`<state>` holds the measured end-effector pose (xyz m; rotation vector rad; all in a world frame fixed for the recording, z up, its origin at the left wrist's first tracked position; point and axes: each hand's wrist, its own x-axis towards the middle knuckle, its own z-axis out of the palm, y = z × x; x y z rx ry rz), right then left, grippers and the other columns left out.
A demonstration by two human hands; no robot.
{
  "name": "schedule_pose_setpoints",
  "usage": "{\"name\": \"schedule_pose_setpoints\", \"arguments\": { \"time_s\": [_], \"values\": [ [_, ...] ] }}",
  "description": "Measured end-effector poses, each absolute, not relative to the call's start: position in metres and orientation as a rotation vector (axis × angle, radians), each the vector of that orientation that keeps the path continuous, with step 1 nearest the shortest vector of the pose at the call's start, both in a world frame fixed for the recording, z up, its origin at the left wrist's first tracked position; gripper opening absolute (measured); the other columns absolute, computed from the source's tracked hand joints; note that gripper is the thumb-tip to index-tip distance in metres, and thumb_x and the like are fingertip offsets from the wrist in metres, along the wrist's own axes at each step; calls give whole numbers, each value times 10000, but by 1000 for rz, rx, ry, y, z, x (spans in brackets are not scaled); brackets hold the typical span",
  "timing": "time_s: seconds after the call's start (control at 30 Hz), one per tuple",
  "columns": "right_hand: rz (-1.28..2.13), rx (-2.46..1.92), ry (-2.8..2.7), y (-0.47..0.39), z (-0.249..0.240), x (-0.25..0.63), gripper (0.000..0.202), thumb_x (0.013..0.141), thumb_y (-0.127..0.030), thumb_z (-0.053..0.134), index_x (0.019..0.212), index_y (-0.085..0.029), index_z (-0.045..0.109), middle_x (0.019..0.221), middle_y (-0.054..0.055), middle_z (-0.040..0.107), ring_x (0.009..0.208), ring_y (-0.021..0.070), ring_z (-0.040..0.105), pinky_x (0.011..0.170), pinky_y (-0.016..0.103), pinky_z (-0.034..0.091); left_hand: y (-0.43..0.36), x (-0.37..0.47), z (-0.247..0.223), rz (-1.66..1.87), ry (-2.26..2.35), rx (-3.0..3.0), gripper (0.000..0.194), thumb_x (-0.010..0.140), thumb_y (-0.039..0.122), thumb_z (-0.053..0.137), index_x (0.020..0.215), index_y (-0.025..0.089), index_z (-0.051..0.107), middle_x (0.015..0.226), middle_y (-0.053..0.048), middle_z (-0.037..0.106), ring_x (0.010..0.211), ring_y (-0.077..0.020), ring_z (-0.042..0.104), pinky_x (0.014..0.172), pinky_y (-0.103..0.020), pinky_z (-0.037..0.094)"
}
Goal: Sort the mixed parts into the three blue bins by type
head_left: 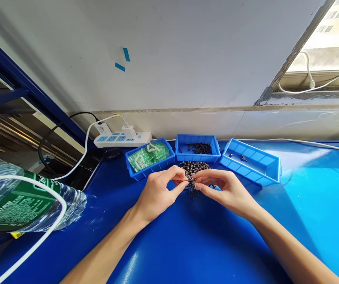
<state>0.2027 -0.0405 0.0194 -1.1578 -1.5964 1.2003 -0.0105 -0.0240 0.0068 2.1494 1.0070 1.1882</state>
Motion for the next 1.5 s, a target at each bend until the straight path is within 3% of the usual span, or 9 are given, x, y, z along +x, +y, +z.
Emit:
{"name": "schedule_pose_setpoints", "arguments": {
  "time_s": [0.17, 0.3, 0.4, 0.5, 0.57, 0.8, 1.07, 1.2, 1.5],
  "values": [
    [1353, -1135, -1504, -39, 15, 201, 322, 767, -464, 852, 914, -180, 816, 787, 62, 800, 728, 230, 763, 709, 351, 628, -25, -9, 9, 1023, 979, 2167, 233, 828, 53, 784, 907, 213, 635, 825, 72, 743, 721, -106, 726, 729, -183, 588],
    [1270, -1150, -1334, -32, 4, 203, 356, 705, -502, 895, 883, -200, 835, 770, 65, 801, 728, 242, 762, 717, 375, 630, -19, -12, 9, 832, 1054, 2317, 200, 814, 89, 813, 908, 200, 675, 843, 31, 718, 771, -158, 703, 728, -255, 579],
    [1140, -1083, -1132, -28, 0, 203, 472, 695, -419, 925, 1132, -279, 812, 1095, 76, 824, 1001, 282, 780, 903, 427, 630, -16, -13, 5, 711, 1059, 2429, 162, 846, 106, 792, 964, 186, 716, 930, -14, 729, 867, -203, 709, 796, -316, 585],
    [1156, -1033, -1079, -29, 3, 204, 719, 727, -315, 921, 1395, -370, 661, 1452, 62, 672, 1233, 286, 705, 1047, 451, 578, -16, -12, 1, 638, 1056, 2464, 85, 905, 103, 730, 946, 178, 730, 959, -31, 732, 900, -212, 708, 833, -336, 580],
    [1186, -1038, -1088, -32, 7, 205, 749, 757, -292, 905, 1440, -385, 614, 1526, 66, 608, 1260, 287, 690, 1064, 458, 568, -17, -11, 0, 618, 1063, 2458, 83, 928, 99, 701, 918, 178, 725, 942, -27, 727, 886, -205, 704, 830, -329, 574],
    [1186, -1092, -1171, -35, 7, 210, 595, 786, -342, 879, 1345, -333, 676, 1397, 105, 700, 1000, 245, 771, 901, 426, 633, -16, -13, 3, 588, 1097, 2473, 107, 946, 99, 679, 875, 179, 673, 909, -20, 706, 872, -210, 689, 779, -322, 552],
    [1081, -1123, -1401, -33, 0, 208, 299, 835, -409, 804, 1083, -244, 775, 928, 50, 817, 847, 217, 776, 801, 350, 632, -15, -14, 8, 896, 1028, 2312, 113, 951, 85, 668, 892, 181, 665, 844, 15, 700, 739, -137, 678, 723, -235, 542],
    [1020, -1169, -1591, -38, 8, 205, 227, 865, -359, 749, 1048, -227, 780, 942, 57, 816, 837, 217, 762, 736, 326, 618, -16, -12, 11, 1048, 1021, 2149, 93, 929, 101, 695, 903, 190, 702, 827, 25, 737, 713, -120, 706, 710, -199, 566],
    [1148, -1191, -1646, -39, 14, 203, 280, 851, -380, 742, 1047, -187, 795, 936, 80, 818, 840, 240, 769, 775, 356, 633, -18, -9, 13, 1118, 989, 1752, 131, 831, 174, 777, 943, 218, 724, 794, 34, 804, 735, -152, 793, 751, -213, 648]
  ]
}}
